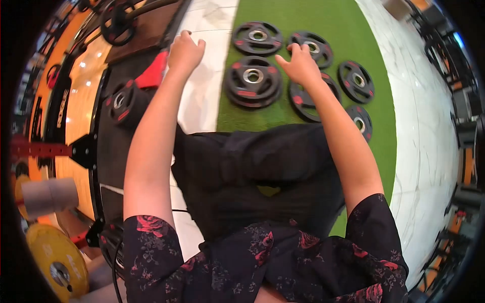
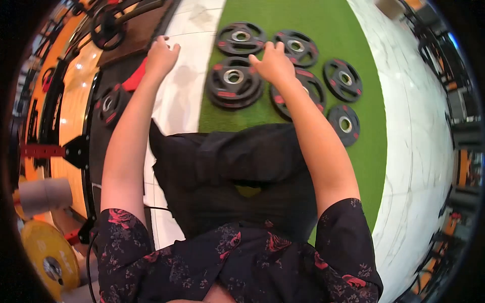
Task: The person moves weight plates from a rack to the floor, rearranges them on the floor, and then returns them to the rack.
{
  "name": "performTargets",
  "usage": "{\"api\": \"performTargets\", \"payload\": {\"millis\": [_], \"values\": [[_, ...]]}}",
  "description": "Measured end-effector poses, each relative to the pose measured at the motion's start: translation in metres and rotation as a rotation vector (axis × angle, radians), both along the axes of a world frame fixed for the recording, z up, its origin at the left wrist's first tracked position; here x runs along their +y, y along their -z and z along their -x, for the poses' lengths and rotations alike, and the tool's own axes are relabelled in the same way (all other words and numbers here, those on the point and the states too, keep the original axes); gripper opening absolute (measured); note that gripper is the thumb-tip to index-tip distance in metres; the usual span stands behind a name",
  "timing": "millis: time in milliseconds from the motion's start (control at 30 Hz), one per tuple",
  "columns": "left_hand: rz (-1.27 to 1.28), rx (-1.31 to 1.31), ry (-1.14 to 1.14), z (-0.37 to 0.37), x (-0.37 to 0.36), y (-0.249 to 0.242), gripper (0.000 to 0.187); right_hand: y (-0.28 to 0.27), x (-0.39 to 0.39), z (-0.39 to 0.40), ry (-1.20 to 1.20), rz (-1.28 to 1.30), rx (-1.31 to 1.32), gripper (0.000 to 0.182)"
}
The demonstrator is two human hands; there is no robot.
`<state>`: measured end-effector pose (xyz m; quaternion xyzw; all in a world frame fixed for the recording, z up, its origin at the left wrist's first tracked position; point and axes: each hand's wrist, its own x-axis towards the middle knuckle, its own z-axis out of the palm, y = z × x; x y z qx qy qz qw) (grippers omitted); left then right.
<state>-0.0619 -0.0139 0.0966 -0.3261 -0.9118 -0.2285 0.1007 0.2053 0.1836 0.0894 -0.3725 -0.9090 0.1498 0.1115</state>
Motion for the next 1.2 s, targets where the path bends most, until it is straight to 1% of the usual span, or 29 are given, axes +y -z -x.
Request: {"api": "performTargets", "payload": {"millis": [67, 133, 167, 200, 233, 267, 300, 367, 433, 500, 533, 567, 600, 633, 667, 733, 767, 800, 867, 900, 933, 1000, 1100, 1200], "values": [[-0.016, 0.118, -0.091, 0.044, -0.066, -0.014, 0.059, -0.022, -0.053, 0.063, -0.101, 0.034, 0.014, 0.069], [0.012, 0.080, -0.199, 0.081, -0.133, -0.021, 0.059, -0.030, -0.102, 0.120, -0.255, 0.054, 0.018, 0.070], [0.057, 0.073, -0.268, 0.097, -0.166, -0.022, 0.061, -0.028, -0.126, 0.150, -0.307, 0.008, 0.012, 0.070], [0.102, 0.067, -0.339, 0.111, -0.196, -0.019, 0.064, -0.026, -0.149, 0.180, -0.361, -0.040, 0.009, 0.070], [0.099, 0.060, -0.357, 0.123, -0.224, -0.011, 0.064, -0.023, -0.173, 0.206, -0.408, -0.058, 0.006, 0.069], [0.117, 0.039, -0.451, 0.134, -0.250, -0.001, 0.067, -0.020, -0.196, 0.232, -0.457, -0.078, 0.004, 0.069], [0.133, 0.016, -0.546, 0.142, -0.270, 0.007, 0.071, -0.019, -0.219, 0.254, -0.490, -0.040, -0.007, 0.068], [0.155, -0.045, -0.612, 0.146, -0.295, 0.021, 0.075, -0.008, -0.261, 0.292, -0.534, -0.025, 0.011, 0.072], [0.164, -0.126, -0.660, 0.153, -0.310, 0.040, 0.085, 0.023, -0.293, 0.329, -0.573, -0.025, 0.019, 0.075], [0.130, -0.195, -0.712, 0.159, -0.313, 0.062, 0.092, 0.048, -0.318, 0.371, -0.527, 0.149, 0.017, 0.090], [0.116, -0.231, -0.727, 0.163, -0.313, 0.073, 0.095, 0.051, -0.330, 0.385, -0.543, 0.150, 0.011, 0.090], [0.121, -0.280, -0.734, 0.164, -0.311, 0.083, 0.099, 0.054, -0.338, 0.394, -0.497, 0.244, -0.018, 0.098], [0.041, -0.299, -0.731, 0.174, -0.315, 0.105, 0.100, 0.063, -0.346, 0.402, -0.446, 0.340, -0.054, 0.106], [-0.014, -0.263, -0.729, 0.171, -0.315, 0.104, 0.098, 0.073, -0.352, 0.413, -0.466, 0.308, -0.046, 0.113], [-0.062, -0.228, -0.723, 0.168, -0.314, 0.104, 0.097, 0.085, -0.355, 0.419, -0.465, 0.323, -0.068, 0.113], [-0.061, -0.233, -0.724, 0.168, -0.313, 0.106, 0.097, 0.093, -0.361, 0.425, -0.460, 0.160, 0.025, 0.106], [-0.088, -0.205, -0.727, 0.170, -0.314, 0.106, 0.097, 0.092, -0.361, 0.427, -0.448, 0.164, 0.045, 0.104], [-0.097, -0.197, -0.718, 0.169, -0.315, 0.108, 0.096, 0.078, -0.362, 0.424, -0.456, 0.180, 0.038, 0.104], [-0.103, -0.183, -0.714, 0.170, -0.317, 0.110, 0.096, 0.049, -0.364, 0.413, -0.445, 0.313, -0.058, 0.089], [-0.101, -0.185, -0.722, 0.171, -0.319, 0.111, 0.096, 0.055, -0.364, 0.414, -0.450, 0.260, -0.028, 0.087], [-0.113, -0.186, -0.722, 0.170, -0.319, 0.112, 0.096, 0.066, -0.362, 0.416, -0.452, 0.260, -0.027, 0.087], [-0.136, -0.181, -0.713, 0.168, -0.315, 0.111, 0.096, 0.083, -0.360, 0.420, -0.458, 0.254, 0.020, 0.103], [-0.177, -0.168, -0.726, 0.166, -0.316, 0.112, 0.096, 0.086, -0.365, 0.418, -0.413, 0.206, 0.033, 0.102], [-0.182, -0.161, -0.736, 0.159, -0.316, 0.112, 0.097, 0.084, -0.365, 0.408, -0.402, 0.245, -0.010, 0.101]]}}
